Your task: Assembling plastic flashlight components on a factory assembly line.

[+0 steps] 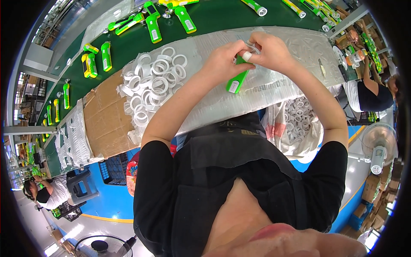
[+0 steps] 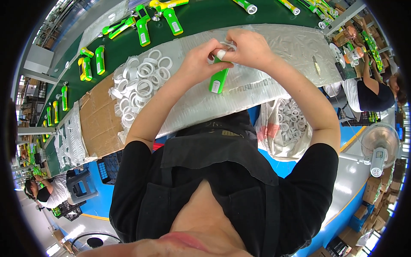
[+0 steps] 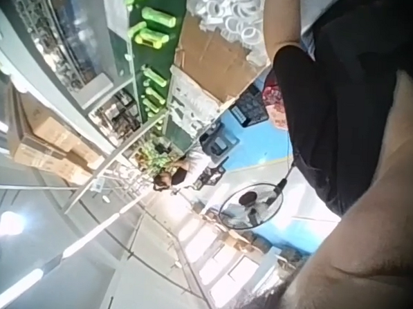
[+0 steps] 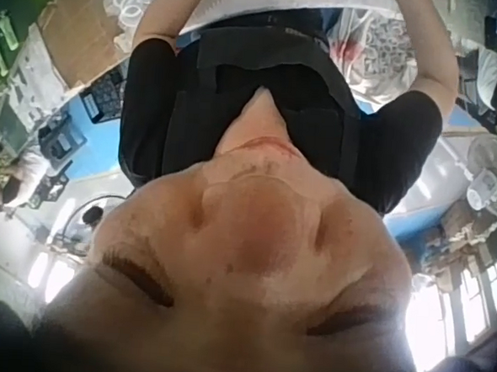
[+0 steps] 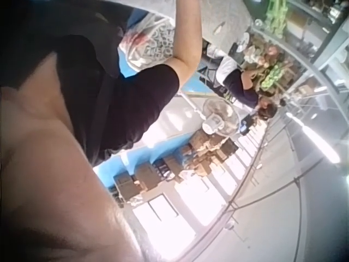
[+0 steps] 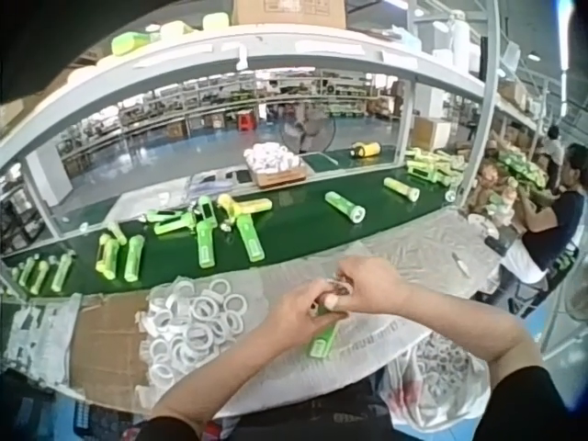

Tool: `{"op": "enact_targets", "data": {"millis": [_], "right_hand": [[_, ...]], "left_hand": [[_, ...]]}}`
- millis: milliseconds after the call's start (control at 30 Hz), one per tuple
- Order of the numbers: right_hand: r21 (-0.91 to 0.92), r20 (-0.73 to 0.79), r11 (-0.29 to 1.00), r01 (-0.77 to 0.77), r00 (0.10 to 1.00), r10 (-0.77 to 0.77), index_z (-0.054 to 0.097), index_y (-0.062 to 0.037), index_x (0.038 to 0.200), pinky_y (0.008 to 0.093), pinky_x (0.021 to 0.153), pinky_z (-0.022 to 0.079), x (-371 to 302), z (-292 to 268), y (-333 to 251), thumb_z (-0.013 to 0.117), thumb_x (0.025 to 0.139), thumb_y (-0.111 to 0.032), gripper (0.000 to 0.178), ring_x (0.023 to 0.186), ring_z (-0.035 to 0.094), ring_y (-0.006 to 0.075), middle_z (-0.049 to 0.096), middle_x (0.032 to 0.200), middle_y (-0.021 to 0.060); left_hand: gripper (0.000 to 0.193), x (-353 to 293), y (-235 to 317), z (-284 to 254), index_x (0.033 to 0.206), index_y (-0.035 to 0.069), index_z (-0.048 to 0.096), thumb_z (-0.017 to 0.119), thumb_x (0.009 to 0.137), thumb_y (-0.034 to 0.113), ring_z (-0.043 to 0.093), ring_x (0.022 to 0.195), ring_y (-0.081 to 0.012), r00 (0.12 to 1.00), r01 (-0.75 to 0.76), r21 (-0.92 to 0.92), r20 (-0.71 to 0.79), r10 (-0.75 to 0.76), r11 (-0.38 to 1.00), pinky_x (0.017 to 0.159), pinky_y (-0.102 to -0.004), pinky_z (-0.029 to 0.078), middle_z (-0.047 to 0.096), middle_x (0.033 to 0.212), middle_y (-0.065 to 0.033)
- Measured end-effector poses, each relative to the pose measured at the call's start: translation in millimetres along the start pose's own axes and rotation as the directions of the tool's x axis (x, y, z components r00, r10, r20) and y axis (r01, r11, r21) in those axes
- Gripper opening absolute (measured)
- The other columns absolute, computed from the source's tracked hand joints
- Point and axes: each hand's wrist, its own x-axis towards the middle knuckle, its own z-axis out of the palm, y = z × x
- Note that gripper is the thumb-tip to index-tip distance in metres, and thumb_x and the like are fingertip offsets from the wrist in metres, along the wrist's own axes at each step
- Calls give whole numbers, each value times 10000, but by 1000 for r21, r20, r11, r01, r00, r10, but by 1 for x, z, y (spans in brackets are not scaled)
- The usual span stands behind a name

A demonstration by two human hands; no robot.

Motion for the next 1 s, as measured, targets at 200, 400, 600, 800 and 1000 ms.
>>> {"op": "enact_targets", "data": {"millis": [200,400,600,800,1000], "right_hand": [[919,-191,377,113,966,175,449,19,1327,327,827,507,-38,88,10,741,813,-437,747,941,622,182,638,1036,89],[977,210,7,-213,970,124,578,-15,1032,331,600,524,-56,138,-61,780,758,-179,378,694,641,183,657,831,86],[991,-95,11,131,778,-621,615,-51,994,286,607,503,-13,90,-63,831,678,-253,433,720,618,177,622,685,32],[891,-190,409,195,980,-53,573,9,1117,312,788,533,161,123,-7,696,887,-260,375,894,652,151,674,975,78],[83,-245,984,158,960,-134,472,-94,1349,389,1015,443,313,139,34,739,757,-269,673,1228,515,301,519,1347,120]], "left_hand": [[372,-6,-5,-14,982,73,543,809,767,222,645,875,-180,992,127,-365,35,-123,922,781,-328,520,674,988,-82],[232,-14,9,-27,993,58,563,723,831,98,633,922,-142,985,167,-663,79,-154,730,811,-304,520,653,1009,-79],[344,-30,80,-109,1119,56,651,694,779,92,663,827,-248,892,-430,-371,-35,450,823,675,-303,522,650,956,-111],[85,-38,-62,-202,945,75,646,593,898,122,648,724,-256,864,212,419,-503,31,883,629,-334,530,667,908,-100],[230,-71,-204,-252,1014,77,569,677,875,224,634,709,-257,742,551,516,-662,-103,655,636,-372,530,576,986,-135]]}}
